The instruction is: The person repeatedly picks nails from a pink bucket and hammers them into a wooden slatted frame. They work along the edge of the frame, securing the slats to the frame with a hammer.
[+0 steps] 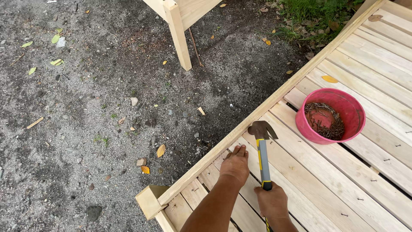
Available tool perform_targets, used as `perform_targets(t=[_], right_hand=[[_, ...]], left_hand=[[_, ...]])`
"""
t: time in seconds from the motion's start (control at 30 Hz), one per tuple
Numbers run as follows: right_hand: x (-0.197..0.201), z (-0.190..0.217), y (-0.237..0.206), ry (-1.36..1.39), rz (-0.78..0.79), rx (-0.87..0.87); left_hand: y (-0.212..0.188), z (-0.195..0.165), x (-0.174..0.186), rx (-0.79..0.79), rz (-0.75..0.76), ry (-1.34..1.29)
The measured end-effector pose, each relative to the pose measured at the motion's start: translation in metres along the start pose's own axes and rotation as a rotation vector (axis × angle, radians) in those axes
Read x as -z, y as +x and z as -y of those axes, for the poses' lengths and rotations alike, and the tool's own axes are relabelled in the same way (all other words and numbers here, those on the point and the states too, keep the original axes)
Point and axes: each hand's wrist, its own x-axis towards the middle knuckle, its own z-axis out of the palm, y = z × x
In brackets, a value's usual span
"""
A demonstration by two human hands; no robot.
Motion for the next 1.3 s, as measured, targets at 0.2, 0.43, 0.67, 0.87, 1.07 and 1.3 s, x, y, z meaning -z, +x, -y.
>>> perform_targets(t=[0.2, 0.43, 0.67, 0.87, 1.07, 1.3], right_hand=[[0.007, -0.014, -0.001, 0.105, -0.026, -0.009], [0.012, -0.010, 0.008, 0.008, 0.008, 0.007], [0.016, -0.005, 0.013, -0.115, 0.027, 0.060], [0.064, -0.014, 0.048, -0.094, -0.077, 0.099], [0.139, -0.002, 0.085, -0.545, -0.212, 0.168], [0.190, -0.001, 0.095, -0.772, -0.210, 0.077]], left_hand=[[0.002, -0.001, 0.002, 0.012, 0.046, 0.073], [0.005, -0.002, 0.008, 0.026, 0.032, -0.012], [0.008, 0.002, -0.002, 0.033, 0.030, -0.022], [0.003, 0.006, 0.005, -0.007, 0.012, 0.018], [0.004, -0.022, 0.050, 0.065, -0.018, -0.011], [0.028, -0.085, 0.109, -0.124, -0.636, -0.411]])
